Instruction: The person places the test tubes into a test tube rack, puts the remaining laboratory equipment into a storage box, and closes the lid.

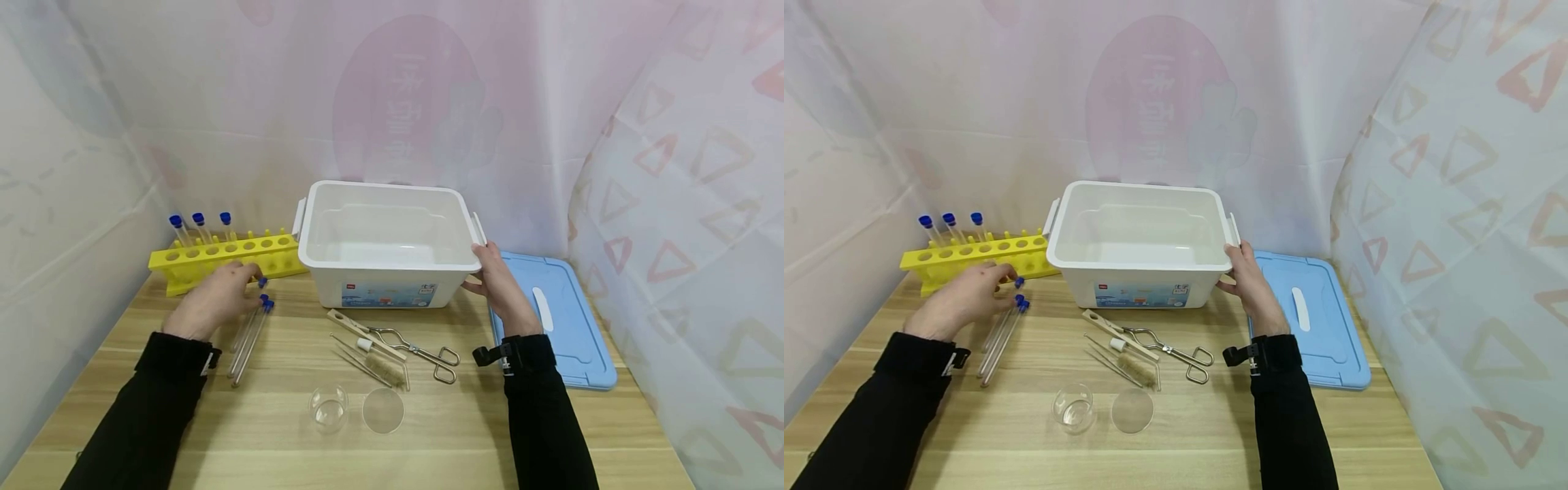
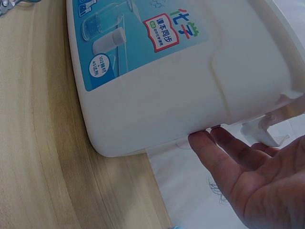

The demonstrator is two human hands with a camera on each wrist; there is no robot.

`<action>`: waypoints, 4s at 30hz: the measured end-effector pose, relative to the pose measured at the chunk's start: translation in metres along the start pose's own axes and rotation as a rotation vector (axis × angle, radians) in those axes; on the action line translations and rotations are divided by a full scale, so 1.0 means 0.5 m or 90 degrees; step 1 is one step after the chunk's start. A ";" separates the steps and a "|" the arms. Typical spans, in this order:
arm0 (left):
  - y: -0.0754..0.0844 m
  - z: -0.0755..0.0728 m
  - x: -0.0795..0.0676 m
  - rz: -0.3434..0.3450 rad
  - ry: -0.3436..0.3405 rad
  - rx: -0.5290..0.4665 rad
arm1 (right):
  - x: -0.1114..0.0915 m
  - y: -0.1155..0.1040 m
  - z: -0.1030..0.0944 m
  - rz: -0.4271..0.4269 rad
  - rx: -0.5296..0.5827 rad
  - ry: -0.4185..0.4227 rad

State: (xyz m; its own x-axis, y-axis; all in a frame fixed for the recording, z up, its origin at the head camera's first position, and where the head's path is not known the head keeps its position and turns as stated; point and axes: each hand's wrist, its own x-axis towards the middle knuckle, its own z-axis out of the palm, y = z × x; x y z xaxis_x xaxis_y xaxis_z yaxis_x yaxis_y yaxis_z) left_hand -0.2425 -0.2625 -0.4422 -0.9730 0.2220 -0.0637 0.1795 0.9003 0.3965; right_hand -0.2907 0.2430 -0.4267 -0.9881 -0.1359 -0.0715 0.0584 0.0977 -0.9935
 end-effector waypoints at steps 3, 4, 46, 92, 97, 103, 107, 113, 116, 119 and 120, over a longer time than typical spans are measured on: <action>-0.007 0.004 0.002 0.004 0.005 0.009 | 0.001 0.000 0.001 0.000 -0.003 0.000; -0.009 0.006 0.003 0.004 0.007 0.012 | 0.001 -0.001 0.001 0.001 -0.003 0.000; -0.027 0.003 0.008 0.053 0.027 0.048 | -0.003 -0.008 0.003 0.011 0.003 0.005; 0.025 -0.047 0.009 0.102 0.487 -0.131 | -0.005 -0.008 -0.003 0.015 0.009 0.007; 0.024 -0.041 0.010 0.101 0.505 -0.180 | -0.004 -0.007 -0.004 0.014 0.009 0.006; 0.027 -0.038 0.011 0.083 0.531 -0.200 | -0.005 -0.008 -0.004 0.016 0.009 0.006; 0.032 -0.041 0.008 0.070 0.557 -0.222 | -0.006 -0.008 -0.003 0.011 0.007 0.004; 0.036 -0.044 0.002 0.075 0.585 -0.272 | -0.007 -0.010 -0.002 0.009 0.002 0.008; 0.039 -0.045 0.000 0.075 0.592 -0.284 | -0.008 -0.010 -0.002 0.012 -0.001 0.009; 0.039 -0.044 0.000 0.078 0.599 -0.289 | -0.008 -0.009 -0.002 0.015 -0.002 0.010; 0.039 -0.044 0.000 0.080 0.600 -0.289 | -0.008 -0.009 -0.002 0.015 -0.001 0.009</action>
State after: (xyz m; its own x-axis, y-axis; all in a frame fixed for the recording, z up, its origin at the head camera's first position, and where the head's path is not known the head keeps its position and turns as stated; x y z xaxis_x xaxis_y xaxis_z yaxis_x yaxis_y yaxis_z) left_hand -0.2422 -0.2531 -0.4145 -0.7054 -0.2527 0.6623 0.4050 0.6232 0.6691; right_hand -0.2873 0.2443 -0.4218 -0.9884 -0.1190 -0.0942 0.0821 0.1029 -0.9913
